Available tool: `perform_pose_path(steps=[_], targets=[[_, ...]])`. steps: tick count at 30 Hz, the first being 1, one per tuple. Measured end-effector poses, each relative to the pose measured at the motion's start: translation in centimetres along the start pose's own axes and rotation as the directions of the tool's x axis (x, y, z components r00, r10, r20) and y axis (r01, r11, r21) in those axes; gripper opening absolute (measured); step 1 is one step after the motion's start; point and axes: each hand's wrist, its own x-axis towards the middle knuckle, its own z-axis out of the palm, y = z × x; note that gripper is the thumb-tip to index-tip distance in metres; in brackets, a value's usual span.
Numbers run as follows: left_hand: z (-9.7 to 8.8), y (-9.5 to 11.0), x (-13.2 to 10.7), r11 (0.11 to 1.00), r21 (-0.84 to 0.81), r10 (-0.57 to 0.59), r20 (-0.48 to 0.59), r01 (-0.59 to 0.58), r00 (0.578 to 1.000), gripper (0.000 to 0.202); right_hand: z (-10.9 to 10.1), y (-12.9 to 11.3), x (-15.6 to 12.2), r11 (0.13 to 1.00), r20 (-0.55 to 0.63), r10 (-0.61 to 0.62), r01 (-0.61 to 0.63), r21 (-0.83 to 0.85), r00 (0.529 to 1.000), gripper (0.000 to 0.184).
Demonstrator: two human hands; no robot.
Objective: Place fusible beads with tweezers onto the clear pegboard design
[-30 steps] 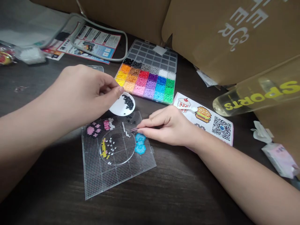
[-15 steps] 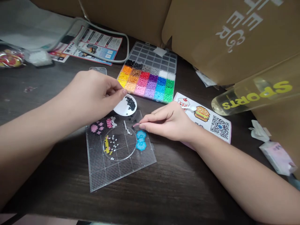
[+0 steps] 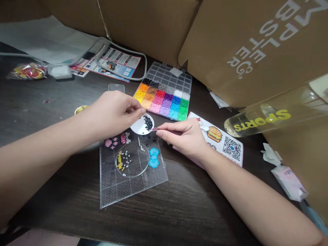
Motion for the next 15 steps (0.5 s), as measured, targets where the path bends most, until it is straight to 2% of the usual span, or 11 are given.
perform_pose_path(steps=[3, 7, 15], targets=[[-0.1, -0.3, 0.2, 0.999, 0.035, -0.012, -0.013, 0.013, 1.000, 0.031, -0.4, 0.3, 0.0, 0.998, 0.106, -0.061, 0.061, 0.005, 0.992, 0.013], [-0.2, -0.3, 0.3, 0.994, 0.102, -0.031, -0.040, 0.035, 0.999, 0.033, -1.0, 0.3, 0.4, 0.978, 0.347, -0.169, 0.201, -0.057, 0.922, 0.014], [-0.9, 0.4, -0.3, 0.996, 0.092, -0.017, 0.010, 0.015, 1.000, 0.037, -1.1, 0.3, 0.6, 0.969, 0.375, -0.215, 0.244, -0.031, 0.902, 0.013]])
